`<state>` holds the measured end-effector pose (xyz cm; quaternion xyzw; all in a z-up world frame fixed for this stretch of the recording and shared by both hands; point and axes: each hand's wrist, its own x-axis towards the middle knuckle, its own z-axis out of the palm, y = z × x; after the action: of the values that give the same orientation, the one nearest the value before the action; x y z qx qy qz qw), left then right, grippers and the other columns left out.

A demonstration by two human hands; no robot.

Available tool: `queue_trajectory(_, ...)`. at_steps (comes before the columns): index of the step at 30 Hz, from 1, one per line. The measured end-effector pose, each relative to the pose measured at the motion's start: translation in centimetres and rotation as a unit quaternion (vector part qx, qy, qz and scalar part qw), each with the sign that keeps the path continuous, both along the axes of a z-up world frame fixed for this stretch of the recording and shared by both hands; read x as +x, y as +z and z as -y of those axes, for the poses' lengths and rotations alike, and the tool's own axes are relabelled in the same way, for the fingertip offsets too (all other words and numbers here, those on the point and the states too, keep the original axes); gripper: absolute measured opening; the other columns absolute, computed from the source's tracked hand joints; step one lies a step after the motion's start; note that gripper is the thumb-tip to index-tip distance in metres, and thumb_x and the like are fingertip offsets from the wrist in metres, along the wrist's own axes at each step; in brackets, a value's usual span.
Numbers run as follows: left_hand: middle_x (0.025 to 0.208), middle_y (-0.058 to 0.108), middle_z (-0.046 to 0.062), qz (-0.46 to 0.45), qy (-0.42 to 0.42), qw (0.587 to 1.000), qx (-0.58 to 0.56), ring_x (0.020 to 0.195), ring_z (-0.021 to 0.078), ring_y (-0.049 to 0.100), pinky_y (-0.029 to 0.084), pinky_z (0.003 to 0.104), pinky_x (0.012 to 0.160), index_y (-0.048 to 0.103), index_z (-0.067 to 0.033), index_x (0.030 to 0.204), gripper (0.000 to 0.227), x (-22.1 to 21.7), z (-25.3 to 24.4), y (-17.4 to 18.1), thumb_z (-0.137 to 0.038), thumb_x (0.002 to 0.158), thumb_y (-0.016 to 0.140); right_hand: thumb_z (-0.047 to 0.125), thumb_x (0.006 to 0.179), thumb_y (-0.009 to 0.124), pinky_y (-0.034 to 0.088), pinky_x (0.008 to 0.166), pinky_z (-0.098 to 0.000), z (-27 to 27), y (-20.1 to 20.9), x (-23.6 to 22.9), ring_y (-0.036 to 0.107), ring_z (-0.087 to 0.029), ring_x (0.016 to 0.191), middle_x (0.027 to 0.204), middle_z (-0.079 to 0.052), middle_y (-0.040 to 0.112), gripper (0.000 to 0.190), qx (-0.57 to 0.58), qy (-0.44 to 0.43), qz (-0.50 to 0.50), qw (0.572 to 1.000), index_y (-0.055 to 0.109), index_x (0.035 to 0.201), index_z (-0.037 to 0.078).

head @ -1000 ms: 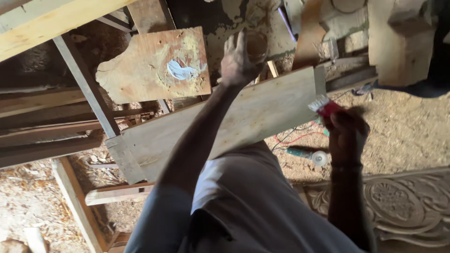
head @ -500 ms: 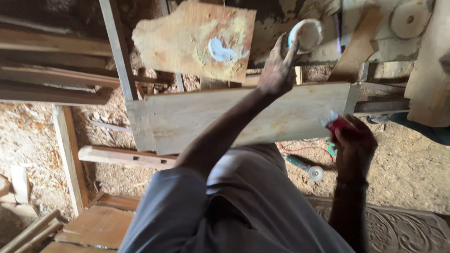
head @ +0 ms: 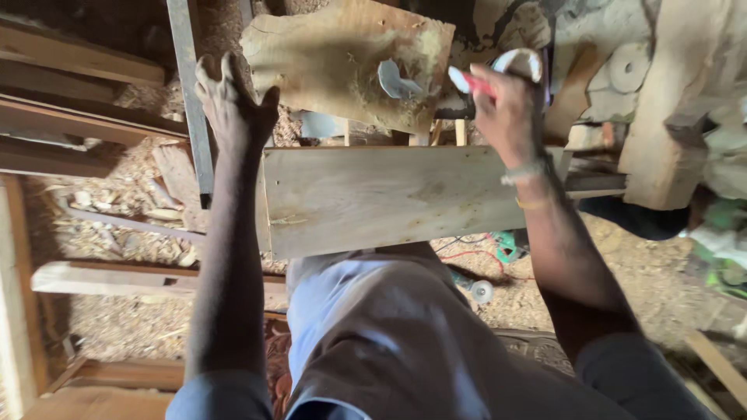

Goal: The person picks up a wooden plank and places it on a workbench. They then use a small container to scoop out a white substance and apply it to the surface of the plank with a small tool, spreading it across the wood.

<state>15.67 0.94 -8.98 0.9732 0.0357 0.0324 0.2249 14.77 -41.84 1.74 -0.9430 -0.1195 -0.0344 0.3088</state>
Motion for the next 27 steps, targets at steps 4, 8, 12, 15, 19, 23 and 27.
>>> queue_trajectory(4,0.126,0.065,0.027,-0.129,0.045,0.988,-0.074,0.147,0.0585,0.030,0.024,0.070,0.121,0.025,0.0056,0.158,0.100,2.6,-1.8,-1.7,-0.030,0.087,0.086,-0.001,0.098,0.069,0.057,0.074,-0.0447,-2.1,-3.2,7.1,0.071,-0.033,0.079,0.089,-0.020,0.074,0.010,-0.179,0.020,-0.003,0.984,0.078,0.102,0.000)
queue_trajectory(8,0.152,0.030,0.036,-0.224,0.192,0.909,-0.294,0.132,0.0465,0.051,0.046,0.053,0.114,0.013,-0.0049,0.164,0.109,4.6,-1.7,-3.9,-0.026,0.081,0.079,-0.004,0.090,0.068,0.056,0.076,-0.0466,-2.6,-7.5,10.2,0.070,-0.038,0.084,0.089,-0.023,0.071,0.010,-0.186,0.061,0.044,0.980,0.076,0.094,0.000)
queue_trajectory(12,0.149,0.048,0.022,-0.147,0.199,0.875,-0.416,0.136,0.0325,0.051,0.045,0.041,0.113,0.015,-0.0043,0.157,0.120,5.8,-0.5,-6.5,-0.035,0.074,0.096,0.001,0.094,0.070,0.056,0.085,-0.0448,-0.8,-10.5,10.8,0.071,-0.040,0.093,0.097,-0.025,0.071,0.007,-0.169,0.050,-0.039,0.984,0.073,0.101,0.000)
queue_trajectory(15,0.151,0.047,0.022,-0.118,0.189,0.878,-0.423,0.138,0.0305,0.047,0.042,0.041,0.117,0.030,-0.0017,0.153,0.107,6.2,0.5,-8.9,-0.036,0.080,0.100,-0.005,0.098,0.062,0.054,0.109,-0.0431,0.5,-12.7,10.4,0.067,-0.038,0.123,0.124,-0.024,0.068,0.023,-0.102,0.134,0.053,0.984,0.061,0.121,-0.009)
queue_trajectory(19,0.139,0.052,0.020,-0.160,0.233,0.893,-0.350,0.127,0.0250,0.052,0.045,0.037,0.112,0.032,0.0023,0.146,0.105,6.9,1.9,-10.9,-0.036,0.073,0.097,0.002,0.093,0.074,0.053,0.098,-0.0472,1.5,-14.9,10.7,0.065,-0.042,0.111,0.115,-0.027,0.064,0.026,-0.253,0.070,-0.006,0.965,0.063,0.116,-0.002)
queue_trajectory(23,0.134,0.058,0.014,-0.164,0.236,0.901,-0.325,0.124,0.0232,0.052,0.042,0.040,0.112,0.050,-0.0067,0.137,0.075,6.6,2.3,-11.1,-0.028,0.078,0.091,0.001,0.086,0.072,0.053,0.097,-0.0475,0.9,-15.8,9.6,0.062,-0.045,0.110,0.117,-0.033,0.058,0.040,-0.219,0.010,-0.074,0.973,0.053,0.119,-0.013)
queue_trajectory(27,0.124,0.070,0.010,-0.179,0.260,0.856,-0.410,0.113,0.0171,0.068,0.057,0.030,0.106,0.056,-0.0074,0.127,0.065,6.6,2.8,-11.5,-0.032,0.075,0.086,0.001,0.092,0.070,0.052,0.099,-0.0477,-0.1,-15.0,8.0,0.062,-0.045,0.113,0.119,-0.034,0.056,0.035,-0.228,-0.005,-0.112,0.967,0.052,0.118,-0.015)
